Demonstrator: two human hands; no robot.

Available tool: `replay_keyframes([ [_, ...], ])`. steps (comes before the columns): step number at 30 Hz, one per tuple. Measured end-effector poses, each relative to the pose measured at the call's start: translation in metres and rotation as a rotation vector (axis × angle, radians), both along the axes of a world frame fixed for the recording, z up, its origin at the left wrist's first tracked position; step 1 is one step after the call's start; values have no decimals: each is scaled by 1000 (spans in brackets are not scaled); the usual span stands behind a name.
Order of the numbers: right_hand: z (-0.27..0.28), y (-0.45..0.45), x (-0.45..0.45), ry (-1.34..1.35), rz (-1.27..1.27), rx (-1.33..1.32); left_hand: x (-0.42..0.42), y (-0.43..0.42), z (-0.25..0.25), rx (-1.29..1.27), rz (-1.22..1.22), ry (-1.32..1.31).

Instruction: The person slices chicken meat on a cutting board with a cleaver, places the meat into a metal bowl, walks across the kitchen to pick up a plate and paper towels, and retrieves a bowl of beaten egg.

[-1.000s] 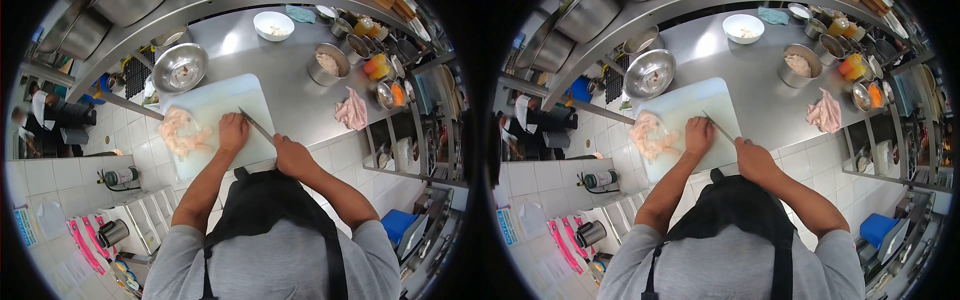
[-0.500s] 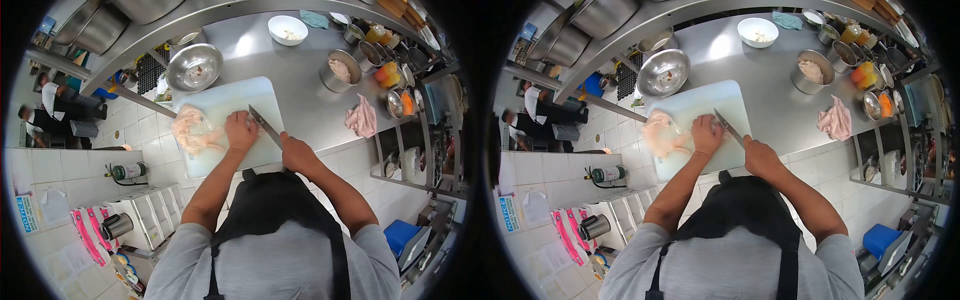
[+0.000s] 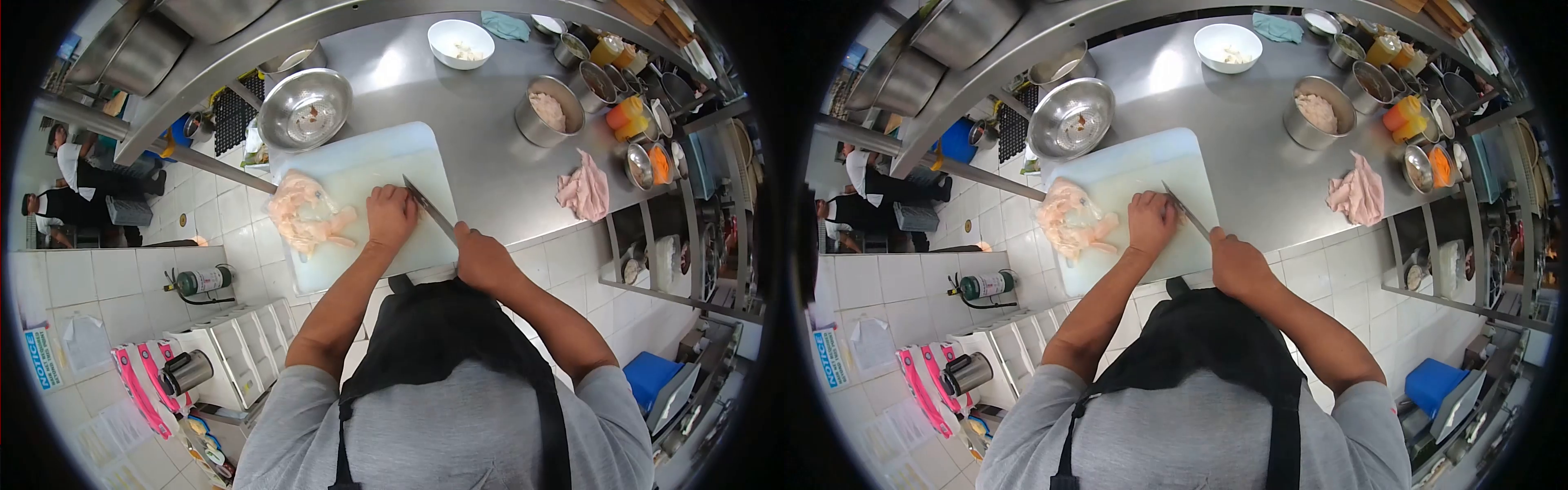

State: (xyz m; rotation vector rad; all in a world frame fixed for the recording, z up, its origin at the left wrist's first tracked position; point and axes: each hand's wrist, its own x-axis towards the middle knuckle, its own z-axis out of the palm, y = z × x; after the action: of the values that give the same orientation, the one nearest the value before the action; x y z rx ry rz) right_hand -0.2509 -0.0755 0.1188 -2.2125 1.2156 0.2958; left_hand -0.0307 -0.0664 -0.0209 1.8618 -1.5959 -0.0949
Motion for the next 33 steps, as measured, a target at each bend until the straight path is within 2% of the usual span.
replay_keyframes([
  [5,-39,-15,25,-112,8,-86,4,-1,-2,32,-48,-2],
  [9,-28,-32,22,-88,36,-73,1,1,-3,-70,-32,47],
  [14,0,-3,-4,-78,71,-99,3,5,-3,-77,-28,50],
  [22,-43,-14,23,-152,45,-122,6,4,-2,0,-91,-9],
  [25,-36,-24,26,-111,52,-97,11,9,-7,-20,-100,111],
  [28,-22,-24,19,-68,50,-40,11,13,-10,-149,33,162],
  [33,-11,-14,11,-22,11,28,10,13,-3,-46,-21,33],
])
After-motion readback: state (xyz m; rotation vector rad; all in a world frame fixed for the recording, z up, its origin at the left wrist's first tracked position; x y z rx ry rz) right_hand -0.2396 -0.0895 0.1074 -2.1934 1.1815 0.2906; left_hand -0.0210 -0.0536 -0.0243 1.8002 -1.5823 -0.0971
